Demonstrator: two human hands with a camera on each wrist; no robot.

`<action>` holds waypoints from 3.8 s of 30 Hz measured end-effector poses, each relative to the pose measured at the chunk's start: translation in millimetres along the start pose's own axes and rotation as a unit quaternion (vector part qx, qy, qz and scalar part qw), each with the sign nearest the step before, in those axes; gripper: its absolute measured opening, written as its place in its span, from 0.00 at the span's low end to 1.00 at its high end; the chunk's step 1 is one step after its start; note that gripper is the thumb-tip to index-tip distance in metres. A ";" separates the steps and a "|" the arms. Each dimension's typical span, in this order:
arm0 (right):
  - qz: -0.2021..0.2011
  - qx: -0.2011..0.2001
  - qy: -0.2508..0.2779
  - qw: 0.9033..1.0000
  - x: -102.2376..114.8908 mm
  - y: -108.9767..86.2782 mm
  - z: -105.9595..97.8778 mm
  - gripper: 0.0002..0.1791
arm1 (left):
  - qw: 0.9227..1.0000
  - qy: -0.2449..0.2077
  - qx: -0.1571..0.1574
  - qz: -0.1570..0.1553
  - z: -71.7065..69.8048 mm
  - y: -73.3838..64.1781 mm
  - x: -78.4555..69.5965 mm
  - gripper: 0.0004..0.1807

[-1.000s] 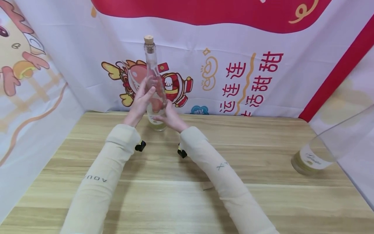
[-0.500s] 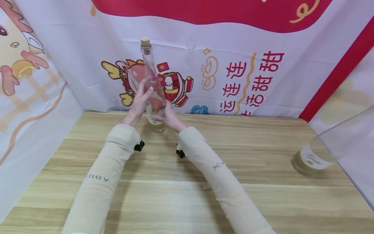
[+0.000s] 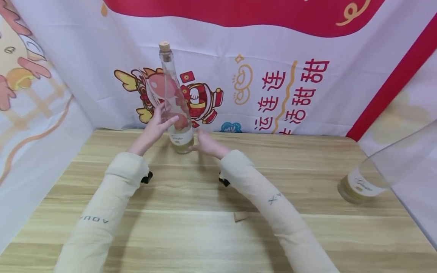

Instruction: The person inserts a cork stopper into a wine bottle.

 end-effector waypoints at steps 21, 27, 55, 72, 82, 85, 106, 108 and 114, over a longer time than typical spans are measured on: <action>0.008 0.081 -0.173 0.981 -53.4 -89.7 -32.8 0.24 | 0.900 0.314 0.294 -0.072 51.7 -49.8 -8.9 0.34; 0.014 0.071 -0.168 0.983 -69.8 -122.1 -41.5 0.23 | 0.900 0.331 0.281 -0.041 77.5 -48.0 -25.3 0.29; 0.035 -0.028 -0.190 0.981 -113.6 -263.9 -91.8 0.26 | 0.865 0.380 0.311 0.104 206.2 -34.2 -103.7 0.25; 0.025 -0.221 -0.225 0.949 -113.1 -328.2 -148.9 0.24 | 0.865 0.335 0.335 0.164 282.1 -26.9 -157.0 0.20; 0.139 -0.486 -0.110 0.856 -106.7 -347.9 -185.1 0.23 | 0.899 0.273 0.288 0.184 321.8 -13.9 -176.5 0.19; 0.197 -0.546 -0.060 0.812 -111.5 -348.2 -191.7 0.25 | 0.908 0.256 0.275 0.186 338.3 -11.3 -179.4 0.19; 0.202 -0.569 0.109 0.790 -166.1 -325.0 -214.2 0.27 | 0.972 -0.073 0.217 0.047 413.0 -24.9 -181.1 0.32; 0.189 -0.565 0.115 0.795 -167.1 -323.2 -214.7 0.23 | 0.972 -0.082 0.219 0.039 412.5 -26.5 -181.0 0.33; 0.162 -0.540 0.099 0.820 -159.1 -319.0 -213.1 0.16 | 0.969 -0.088 0.226 0.040 408.8 -27.3 -182.7 0.38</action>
Point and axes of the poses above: each hand's wrist, its own y-axis towards the middle knuckle, its own z-axis out of the palm, x = y × z, the point moved 1 cm from there along y, towards the middle knuckle, and after that the axes turned 2 degrees about y, right-handed, at the moved point
